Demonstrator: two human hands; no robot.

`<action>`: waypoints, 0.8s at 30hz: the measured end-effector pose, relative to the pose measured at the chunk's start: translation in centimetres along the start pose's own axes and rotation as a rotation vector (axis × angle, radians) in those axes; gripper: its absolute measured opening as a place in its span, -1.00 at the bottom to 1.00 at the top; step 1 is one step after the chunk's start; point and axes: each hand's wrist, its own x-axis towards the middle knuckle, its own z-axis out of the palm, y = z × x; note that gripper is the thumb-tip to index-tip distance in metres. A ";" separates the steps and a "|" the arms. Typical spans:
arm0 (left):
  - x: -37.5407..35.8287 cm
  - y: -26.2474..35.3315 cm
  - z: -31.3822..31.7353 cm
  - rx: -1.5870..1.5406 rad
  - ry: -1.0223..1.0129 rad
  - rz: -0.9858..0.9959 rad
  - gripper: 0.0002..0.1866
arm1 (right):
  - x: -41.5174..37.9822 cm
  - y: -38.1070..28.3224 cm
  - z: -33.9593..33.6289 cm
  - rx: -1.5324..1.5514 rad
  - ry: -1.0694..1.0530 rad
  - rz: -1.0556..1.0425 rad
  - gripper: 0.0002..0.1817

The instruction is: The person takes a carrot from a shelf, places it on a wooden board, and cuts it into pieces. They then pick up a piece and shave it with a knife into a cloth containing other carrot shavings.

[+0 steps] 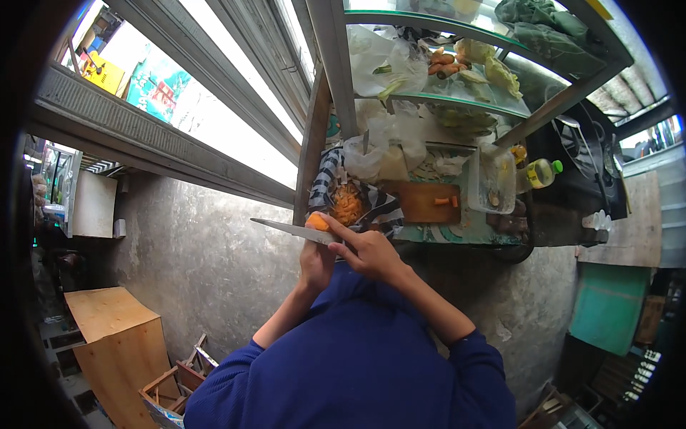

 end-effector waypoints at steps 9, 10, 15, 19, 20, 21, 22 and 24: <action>0.0 -0.6 1.2 -0.011 0.059 0.118 -0.59 | 0.0 -1.1 0.5 0.042 0.034 0.062 -0.41; 0.1 -0.8 1.0 -0.011 0.060 0.118 -0.59 | 0.0 -1.2 0.6 0.075 0.040 0.078 -0.42; 0.2 -1.3 0.4 0.250 0.121 0.229 -0.58 | 0.1 -1.5 1.5 0.214 0.112 0.075 -0.46; 0.2 -1.4 0.3 0.481 0.126 0.324 -0.56 | 0.1 -2.0 2.3 0.307 0.226 0.051 -0.50; 0.2 -1.6 0.5 0.459 0.144 0.334 -0.56 | 0.0 -2.0 2.4 0.330 0.262 0.053 -0.51; 0.2 -1.8 0.6 0.438 0.162 0.344 -0.56 | 0.0 -1.8 2.5 0.330 0.263 0.053 -0.51; 0.2 -2.0 0.4 0.438 0.161 0.344 -0.56 | -0.1 -1.4 2.7 0.398 0.258 0.079 -0.53; 0.2 -2.0 0.4 0.361 0.113 0.350 -0.55 | -0.1 -1.3 2.7 0.467 0.256 0.104 -0.55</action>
